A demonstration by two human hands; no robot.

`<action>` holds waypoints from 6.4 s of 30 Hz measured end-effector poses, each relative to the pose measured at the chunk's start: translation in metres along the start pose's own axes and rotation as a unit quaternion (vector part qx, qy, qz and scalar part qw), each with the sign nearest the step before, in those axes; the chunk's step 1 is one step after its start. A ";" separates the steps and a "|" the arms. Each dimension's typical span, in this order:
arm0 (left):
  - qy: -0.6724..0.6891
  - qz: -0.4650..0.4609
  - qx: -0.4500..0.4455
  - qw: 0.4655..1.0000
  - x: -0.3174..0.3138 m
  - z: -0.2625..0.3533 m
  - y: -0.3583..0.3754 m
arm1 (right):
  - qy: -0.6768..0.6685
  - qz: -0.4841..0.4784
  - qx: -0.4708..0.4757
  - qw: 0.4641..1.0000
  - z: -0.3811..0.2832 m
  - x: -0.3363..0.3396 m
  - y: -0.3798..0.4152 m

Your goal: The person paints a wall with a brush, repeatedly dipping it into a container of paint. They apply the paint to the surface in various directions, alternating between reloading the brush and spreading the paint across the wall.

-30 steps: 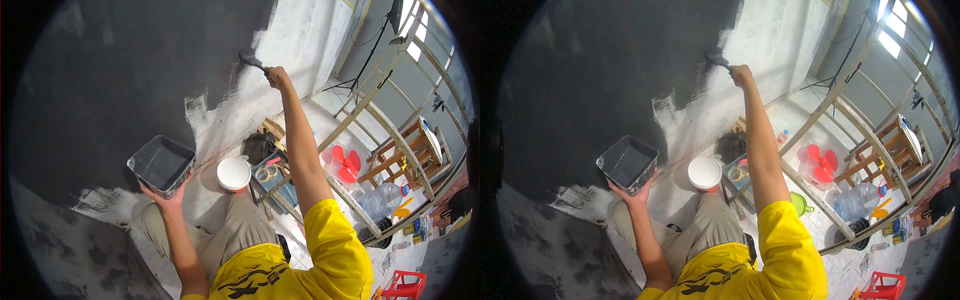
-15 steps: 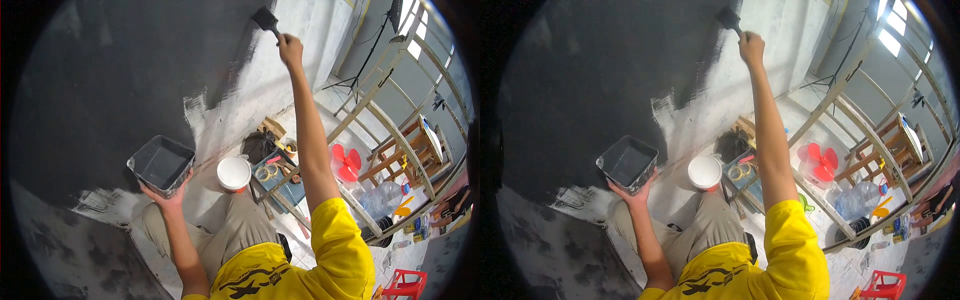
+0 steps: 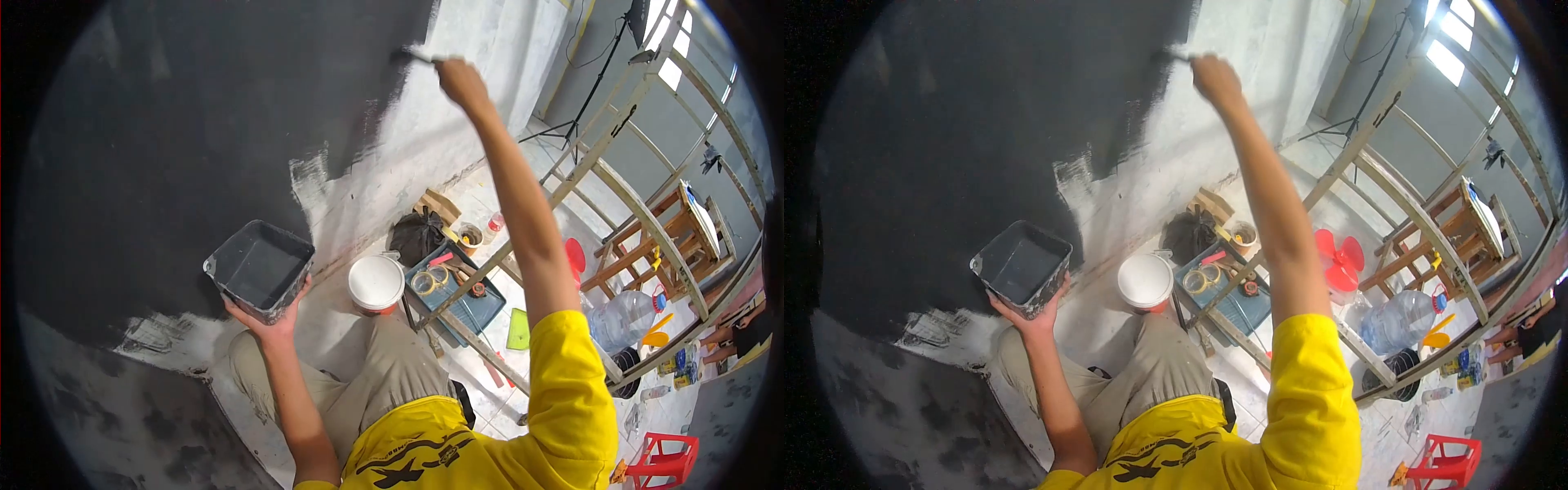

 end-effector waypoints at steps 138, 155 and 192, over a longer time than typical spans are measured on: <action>-0.031 -0.066 -0.151 0.986 -0.030 0.093 0.031 | -0.530 -0.080 -0.330 0.777 -0.225 -0.223 0.213; -0.034 -0.057 -0.144 0.987 -0.023 0.090 0.032 | -0.587 -0.124 -0.290 0.746 -0.299 -0.252 0.344; 0.014 -0.034 -0.156 0.987 -0.039 0.085 0.039 | -0.618 -0.340 -0.438 0.557 -0.349 -0.216 0.428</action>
Point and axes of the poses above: each hand's wrist, its own y-axis away from the middle knuckle, its own x-axis out of the back of the hand, z = x × y, the point moved 3 cm from there along -y, towards the middle knuckle, and after that the axes turned 1 degree about x, right-handed, at the moved point
